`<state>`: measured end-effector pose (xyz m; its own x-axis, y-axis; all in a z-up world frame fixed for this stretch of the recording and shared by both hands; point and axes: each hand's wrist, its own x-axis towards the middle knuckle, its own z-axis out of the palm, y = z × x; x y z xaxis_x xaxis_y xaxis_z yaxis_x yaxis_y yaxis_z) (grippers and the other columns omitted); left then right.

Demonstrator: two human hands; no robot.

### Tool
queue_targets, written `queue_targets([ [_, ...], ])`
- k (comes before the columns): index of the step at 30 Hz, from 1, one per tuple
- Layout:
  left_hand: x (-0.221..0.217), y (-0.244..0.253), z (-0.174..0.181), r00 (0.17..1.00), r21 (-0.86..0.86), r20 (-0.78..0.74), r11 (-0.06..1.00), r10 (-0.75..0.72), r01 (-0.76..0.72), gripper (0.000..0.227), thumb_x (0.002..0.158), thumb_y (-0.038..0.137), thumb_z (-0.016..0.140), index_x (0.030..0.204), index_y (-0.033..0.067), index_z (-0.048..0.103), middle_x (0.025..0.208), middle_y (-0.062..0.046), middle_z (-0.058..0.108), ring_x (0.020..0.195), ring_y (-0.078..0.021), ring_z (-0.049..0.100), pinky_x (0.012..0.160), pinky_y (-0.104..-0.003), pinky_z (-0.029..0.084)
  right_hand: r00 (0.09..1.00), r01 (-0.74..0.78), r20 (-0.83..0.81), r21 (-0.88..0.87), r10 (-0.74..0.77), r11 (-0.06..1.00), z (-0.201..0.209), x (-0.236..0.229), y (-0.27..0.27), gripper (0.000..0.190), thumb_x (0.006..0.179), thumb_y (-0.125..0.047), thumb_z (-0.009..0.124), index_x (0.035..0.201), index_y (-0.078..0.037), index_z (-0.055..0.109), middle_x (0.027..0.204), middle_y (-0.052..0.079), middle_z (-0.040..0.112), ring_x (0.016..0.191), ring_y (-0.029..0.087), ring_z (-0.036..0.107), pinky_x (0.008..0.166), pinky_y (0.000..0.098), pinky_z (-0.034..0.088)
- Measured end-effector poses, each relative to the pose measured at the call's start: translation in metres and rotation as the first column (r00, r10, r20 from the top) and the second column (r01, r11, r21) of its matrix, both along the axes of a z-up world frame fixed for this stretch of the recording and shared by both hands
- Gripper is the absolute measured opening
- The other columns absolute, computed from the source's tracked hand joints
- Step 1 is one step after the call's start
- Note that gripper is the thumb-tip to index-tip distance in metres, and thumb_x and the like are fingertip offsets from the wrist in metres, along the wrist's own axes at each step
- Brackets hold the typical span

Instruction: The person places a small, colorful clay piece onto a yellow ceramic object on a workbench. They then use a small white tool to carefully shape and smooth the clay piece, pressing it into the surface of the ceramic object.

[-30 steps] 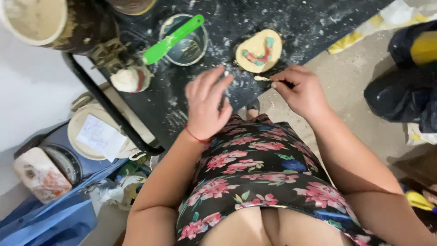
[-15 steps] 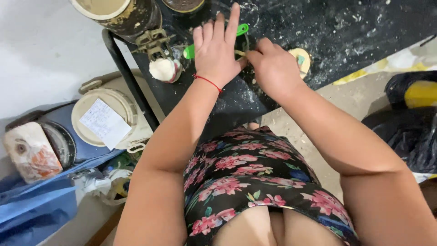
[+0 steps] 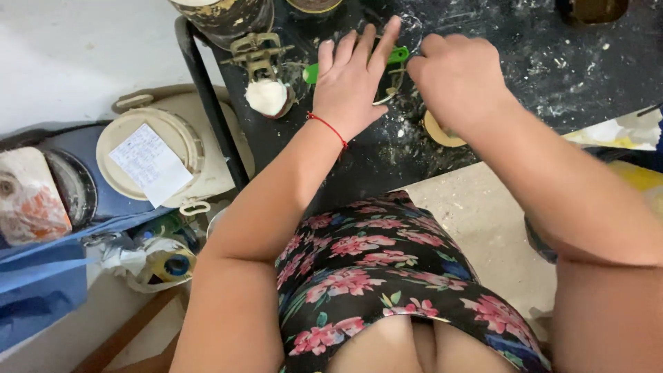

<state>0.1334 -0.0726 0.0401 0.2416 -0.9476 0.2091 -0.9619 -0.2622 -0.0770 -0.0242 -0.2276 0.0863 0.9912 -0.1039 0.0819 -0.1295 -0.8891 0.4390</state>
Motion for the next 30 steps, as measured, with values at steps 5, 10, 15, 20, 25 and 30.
queue_targets([
  [5,0.005,0.004,-0.003,0.998,-0.023,0.065,1.0,-0.007,0.009,0.143,0.069,0.076,0.092,0.168,0.0199,0.007,0.156,0.0,0.05,0.135,-0.0243,0.051,0.109,-0.04,0.034,0.761,0.201,-0.637,0.049,-0.124,0.978,0.056,0.051,0.027,0.066,0.054,-0.022,0.099,0.115,-0.02,0.075,0.112,0.004,0.07,0.099,0.026,0.074,0.067,0.0384,0.064],
  [10,0.005,0.006,-0.001,0.99,-0.051,0.139,0.999,0.003,0.005,0.139,0.071,0.081,0.092,0.167,0.0215,0.012,0.153,0.003,0.052,0.13,-0.0207,0.054,0.102,-0.035,0.037,0.788,0.228,-0.612,0.192,-0.066,0.955,0.04,0.029,0.027,0.023,0.083,-0.006,0.067,0.096,-0.021,0.078,0.095,0.004,0.07,0.081,0.027,0.074,0.06,0.0396,0.061],
  [15,0.006,0.006,0.0,0.992,-0.055,0.12,0.997,-0.042,0.049,0.143,0.07,0.078,0.095,0.167,0.0187,0.009,0.154,0.0,0.053,0.131,-0.0235,0.056,0.106,-0.038,0.038,0.865,0.321,-0.49,0.371,-0.109,0.872,0.032,0.017,0.026,0.018,0.089,-0.01,0.061,0.101,-0.014,0.074,0.085,0.009,0.069,0.078,0.037,0.072,0.062,0.0499,0.061],
  [20,0.002,0.012,0.008,0.996,0.022,-0.029,0.997,-0.078,0.079,0.153,0.069,0.085,0.097,0.169,0.0205,0.001,0.169,-0.008,0.041,0.151,-0.0284,0.042,0.115,-0.043,0.03,0.956,0.292,-0.25,0.754,-0.154,0.588,0.035,-0.02,-0.005,0.018,0.105,-0.021,0.065,0.111,-0.011,0.08,0.096,0.011,0.078,0.085,0.032,0.071,0.076,0.0462,0.054],
  [25,-0.023,0.036,0.024,0.964,-0.16,-0.078,0.957,-0.256,0.241,0.124,0.069,0.075,0.107,0.158,0.0162,0.044,0.164,-0.005,0.048,0.146,-0.0272,0.05,0.103,-0.039,0.035,0.883,0.223,-0.034,0.908,-0.468,0.354,0.034,-0.128,-0.033,0.019,0.112,-0.015,0.071,0.125,-0.004,0.08,0.108,0.015,0.077,0.089,0.023,0.068,0.068,0.0408,0.045],
  [30,-0.089,0.075,-0.125,0.713,-0.491,-0.48,0.83,-0.511,0.263,0.063,0.089,0.042,0.081,0.142,0.0135,0.064,0.123,-0.007,0.07,0.101,-0.0284,0.069,0.087,-0.042,0.054,0.735,0.069,0.171,0.944,-0.656,0.323,-0.036,-0.196,-0.02,0.013,0.1,-0.002,0.078,0.113,0.0,0.079,0.099,0.022,0.074,0.099,0.044,0.071,0.088,0.0484,0.055],
])
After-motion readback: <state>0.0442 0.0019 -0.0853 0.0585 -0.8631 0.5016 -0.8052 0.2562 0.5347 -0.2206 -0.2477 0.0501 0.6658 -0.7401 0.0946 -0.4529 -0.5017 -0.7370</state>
